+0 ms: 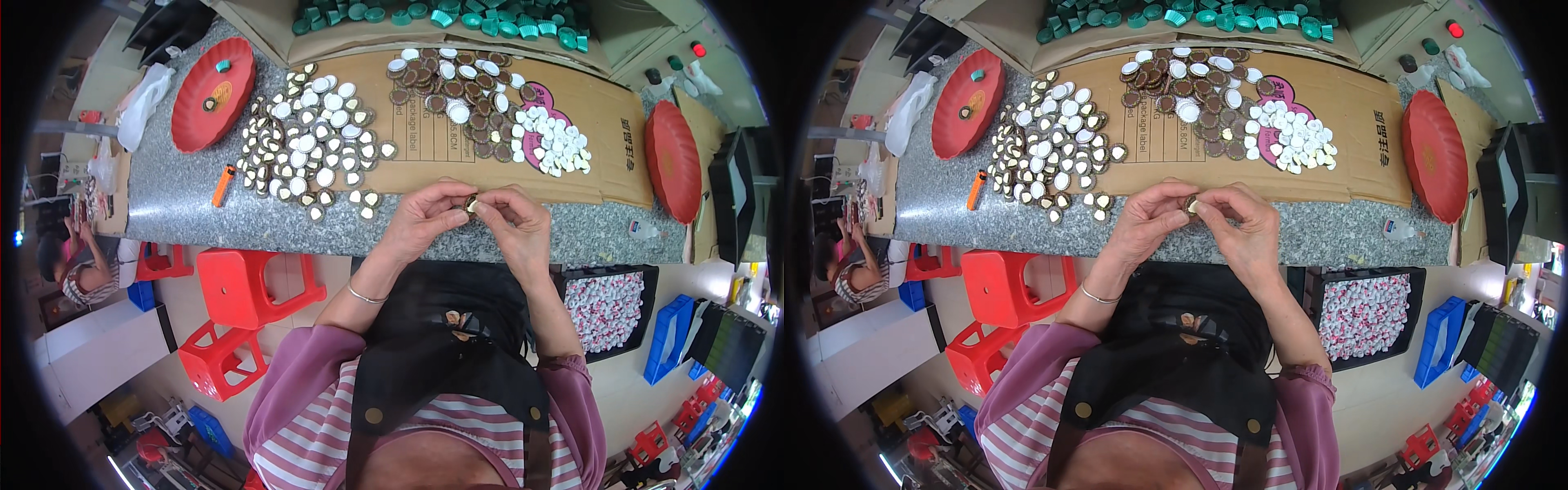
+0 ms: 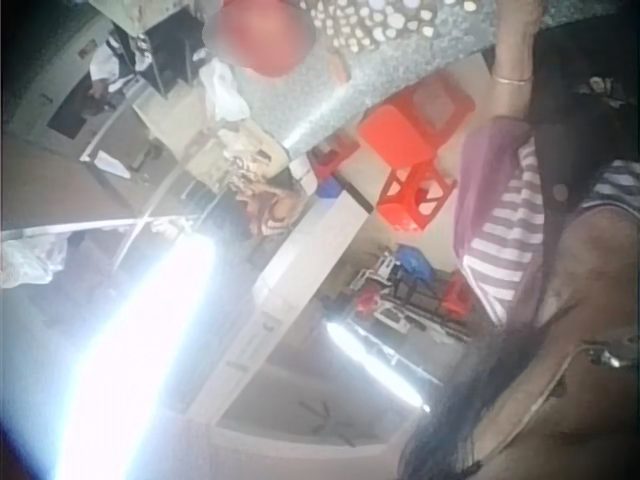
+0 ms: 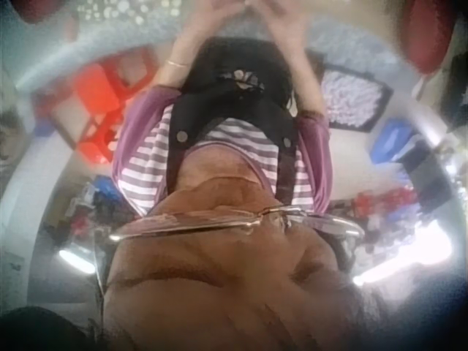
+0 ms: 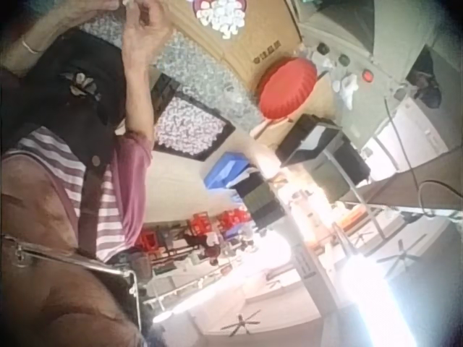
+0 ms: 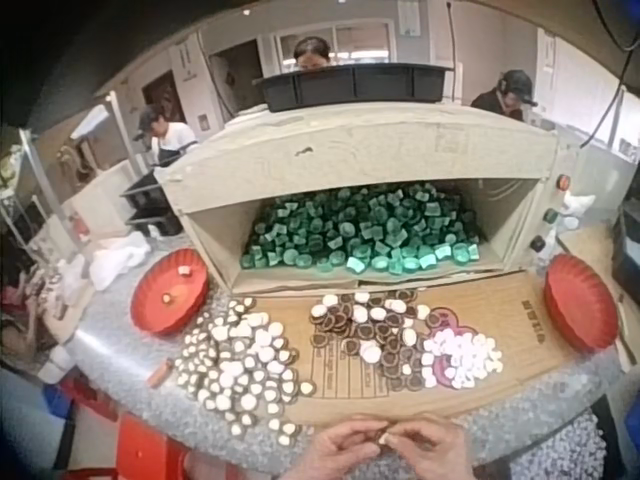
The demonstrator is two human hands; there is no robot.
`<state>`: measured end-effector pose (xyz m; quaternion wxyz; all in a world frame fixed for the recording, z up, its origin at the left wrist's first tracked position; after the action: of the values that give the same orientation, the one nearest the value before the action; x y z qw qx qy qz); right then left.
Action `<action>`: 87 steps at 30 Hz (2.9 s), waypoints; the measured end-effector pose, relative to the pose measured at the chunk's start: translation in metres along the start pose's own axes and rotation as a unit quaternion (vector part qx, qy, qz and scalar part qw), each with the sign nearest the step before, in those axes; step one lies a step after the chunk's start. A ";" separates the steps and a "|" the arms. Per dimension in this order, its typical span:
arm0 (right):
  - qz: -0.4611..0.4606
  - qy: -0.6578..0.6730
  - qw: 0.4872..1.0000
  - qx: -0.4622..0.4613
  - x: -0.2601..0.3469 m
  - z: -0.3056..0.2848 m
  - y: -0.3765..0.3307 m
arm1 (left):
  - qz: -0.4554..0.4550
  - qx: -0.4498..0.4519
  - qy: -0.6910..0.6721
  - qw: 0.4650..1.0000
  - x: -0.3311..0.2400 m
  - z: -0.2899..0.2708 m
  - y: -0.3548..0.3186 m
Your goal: Applying adhesive to small brown circular bases and attaching white components at a factory workbench.
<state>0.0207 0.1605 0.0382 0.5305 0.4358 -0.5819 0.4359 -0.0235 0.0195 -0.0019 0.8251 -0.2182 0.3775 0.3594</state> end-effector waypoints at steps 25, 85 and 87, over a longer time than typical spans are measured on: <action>-0.053 0.109 0.990 -0.075 -0.020 0.021 -0.007 | 0.121 -0.126 -0.045 0.984 0.006 0.005 -0.002; -0.016 0.121 0.992 0.043 -0.023 0.019 0.004 | 0.155 -0.077 0.375 0.911 -0.042 0.014 -0.004; -0.021 0.140 0.989 0.040 -0.029 0.015 0.004 | 0.149 -0.071 0.374 0.912 -0.042 0.015 -0.003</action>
<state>0.0149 0.1479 0.0079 0.5983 0.4032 -0.4745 0.5043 -0.0329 0.0092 0.0405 0.5422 -0.3360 0.6603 0.3965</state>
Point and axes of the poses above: each hand's wrist, its own y-axis towards the middle knuckle, its own z-axis out of the palm, x = y × z, the point moved 3 cm from there along y, towards the middle knuckle, and after that the axes turned 1 degree about y, right-handed, at the moved point
